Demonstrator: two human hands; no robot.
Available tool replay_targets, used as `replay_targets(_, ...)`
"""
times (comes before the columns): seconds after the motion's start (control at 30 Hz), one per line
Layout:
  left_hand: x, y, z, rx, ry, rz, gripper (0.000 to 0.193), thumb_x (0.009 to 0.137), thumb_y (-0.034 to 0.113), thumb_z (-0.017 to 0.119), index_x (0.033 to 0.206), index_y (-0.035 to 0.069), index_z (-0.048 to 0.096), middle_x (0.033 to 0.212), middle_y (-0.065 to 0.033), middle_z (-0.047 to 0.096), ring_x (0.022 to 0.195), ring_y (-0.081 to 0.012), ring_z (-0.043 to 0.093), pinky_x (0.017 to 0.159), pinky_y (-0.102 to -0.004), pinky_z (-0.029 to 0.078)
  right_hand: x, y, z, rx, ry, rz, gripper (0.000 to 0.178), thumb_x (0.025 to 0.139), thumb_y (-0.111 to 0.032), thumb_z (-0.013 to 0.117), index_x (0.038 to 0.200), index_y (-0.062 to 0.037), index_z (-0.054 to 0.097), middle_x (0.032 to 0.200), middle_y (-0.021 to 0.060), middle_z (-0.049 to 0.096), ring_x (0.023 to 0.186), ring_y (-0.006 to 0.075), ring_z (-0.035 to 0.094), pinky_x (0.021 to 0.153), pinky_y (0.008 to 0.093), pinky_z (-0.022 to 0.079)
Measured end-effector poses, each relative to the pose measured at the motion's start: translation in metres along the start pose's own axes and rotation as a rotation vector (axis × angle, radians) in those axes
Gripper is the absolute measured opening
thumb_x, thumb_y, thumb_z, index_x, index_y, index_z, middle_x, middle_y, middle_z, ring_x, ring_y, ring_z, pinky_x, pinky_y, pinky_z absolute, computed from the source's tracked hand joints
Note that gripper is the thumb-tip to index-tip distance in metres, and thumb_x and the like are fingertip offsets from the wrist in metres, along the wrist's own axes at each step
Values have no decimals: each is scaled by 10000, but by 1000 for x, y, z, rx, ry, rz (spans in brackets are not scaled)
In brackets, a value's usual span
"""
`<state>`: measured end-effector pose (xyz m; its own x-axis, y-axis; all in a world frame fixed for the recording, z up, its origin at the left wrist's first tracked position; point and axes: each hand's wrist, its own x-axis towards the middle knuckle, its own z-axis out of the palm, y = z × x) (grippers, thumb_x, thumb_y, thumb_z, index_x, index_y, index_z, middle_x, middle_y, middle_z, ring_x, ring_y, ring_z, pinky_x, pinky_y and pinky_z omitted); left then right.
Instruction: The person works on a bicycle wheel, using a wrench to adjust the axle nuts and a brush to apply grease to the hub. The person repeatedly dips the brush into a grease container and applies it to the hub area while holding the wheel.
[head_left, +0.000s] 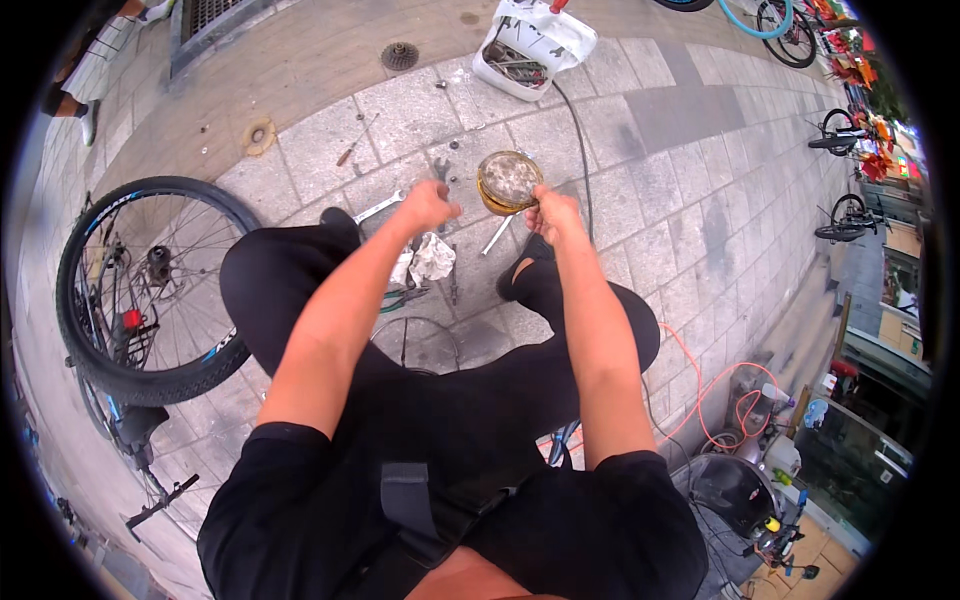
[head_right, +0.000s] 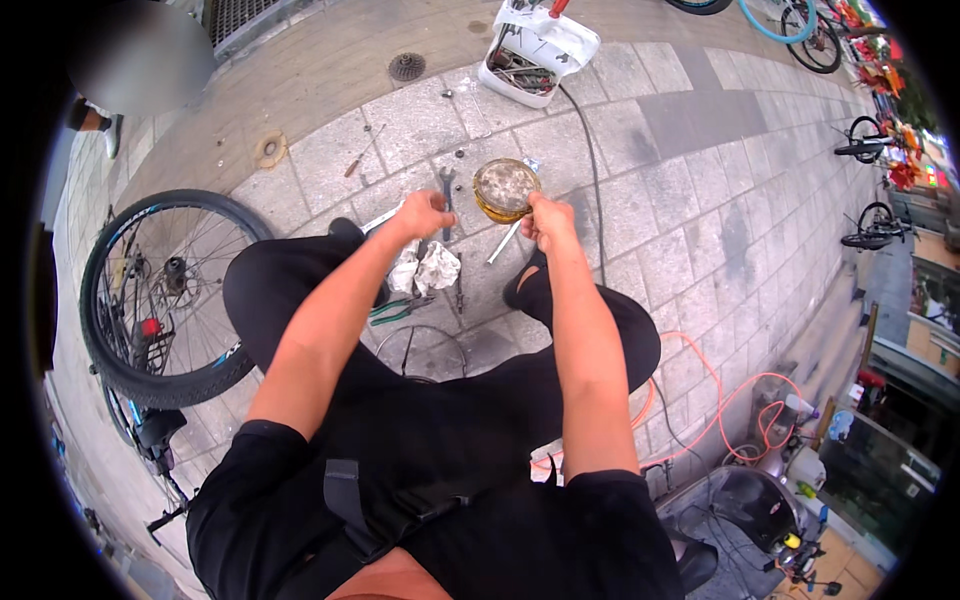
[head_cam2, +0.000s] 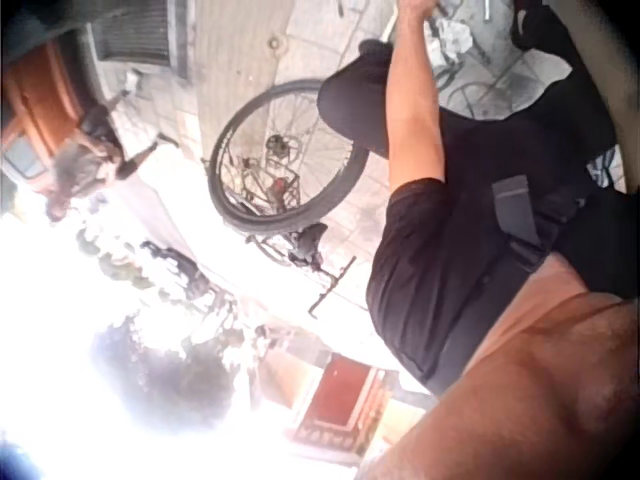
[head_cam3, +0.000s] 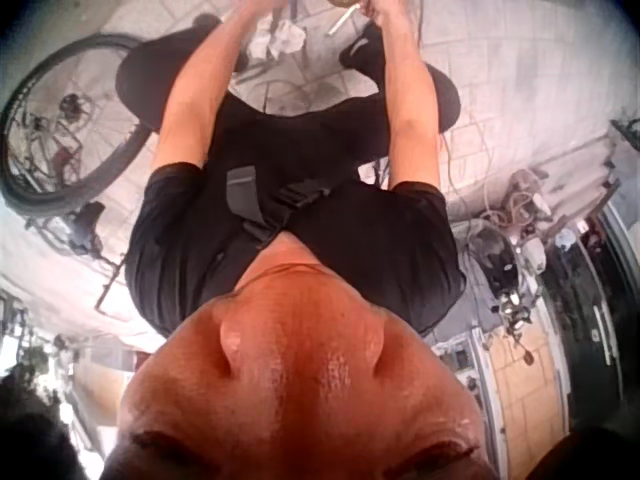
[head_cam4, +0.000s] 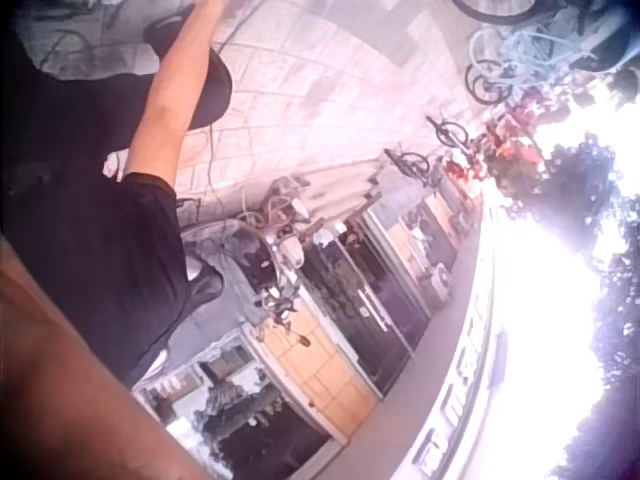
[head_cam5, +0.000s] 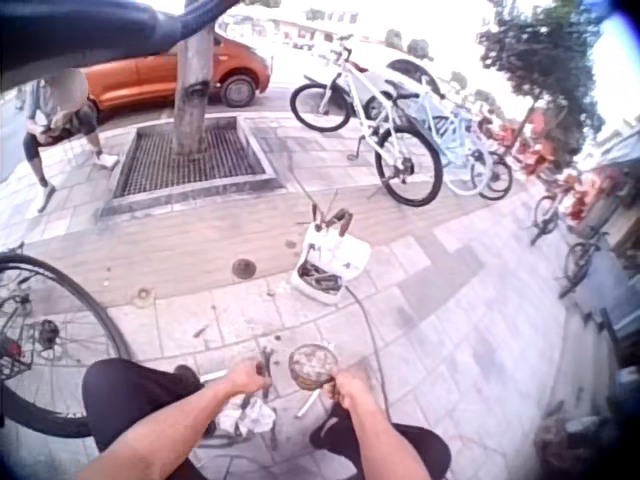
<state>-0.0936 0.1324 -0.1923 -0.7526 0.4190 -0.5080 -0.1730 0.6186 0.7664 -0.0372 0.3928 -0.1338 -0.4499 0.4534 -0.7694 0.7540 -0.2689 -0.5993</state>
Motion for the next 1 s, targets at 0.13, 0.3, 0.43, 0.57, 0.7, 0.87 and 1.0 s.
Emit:
replay_targets(0.13, -1, -29, 77, -280, -79, -164, 632, 781, 300, 817, 1254, -84, 649, 1193, -230, 704, 1106, -304, 683, 972, -371, 525, 60, 27, -24, 217, 76, 109, 235, 947, -229, 640, 979, 2, 615, 709, 89, 591, 554, 188, 565, 538, 384, 526)
replay_targets(0.3, -2, -35, 89, -359, -123, -337, 592, 815, 269, 814, 1257, -86, 645, 1196, -205, 701, 1094, -271, 680, 955, -357, 529, 114, 33, -54, 517, 138, 196, 192, 986, -238, 603, 962, -48, 590, 694, 53, 546, 581, 187, 545, 605, 402, 530)
replay_targets(0.43, 12, -69, 88, -425, -18, -393, 529, 843, 236, 784, 1238, -90, 650, 1109, -166, 724, 939, -215, 690, 843, -337, 547, 151, 50, -74, 698, 238, 227, 177, 1004, -229, 577, 952, -60, 579, 708, 51, 557, 590, 182, 559, 632, 398, 548)
replay_targets(0.57, 13, -124, 87, -312, 119, -448, 440, 847, 213, 771, 1163, -82, 687, 1024, -139, 738, 869, -196, 684, 782, -334, 540, 178, 53, -102, 561, 218, 186, 218, 1025, -261, 539, 927, -67, 553, 673, 44, 545, 572, 182, 551, 617, 385, 550)
replay_targets(0.7, -3, -125, 81, -106, 65, -508, 401, 837, 237, 760, 1109, -55, 723, 967, -157, 748, 879, -218, 704, 795, -349, 542, 179, 18, -135, 624, 310, 175, 223, 1006, -230, 541, 861, -62, 545, 629, 54, 528, 520, 187, 515, 551, 378, 522)
replay_targets(0.87, -17, -101, 68, 106, -53, -469, 483, 805, 347, 708, 1124, -16, 720, 1106, -264, 714, 1089, -385, 687, 940, -445, 532, 137, -47, -162, 4, 489, 10, 222, 930, -206, 619, 968, 13, 619, 797, 122, 660, 688, 236, 640, 655, 428, 556)
replay_targets(1.0, -14, -84, 60, 60, 52, -383, 489, 801, 346, 703, 1117, -27, 719, 1116, -281, 707, 1085, -402, 685, 940, -452, 527, 77, -67, -171, -1062, 596, -265, 350, 922, -278, 603, 1111, 14, 644, 1083, 244, 700, 1023, 374, 681, 878, 493, 540)
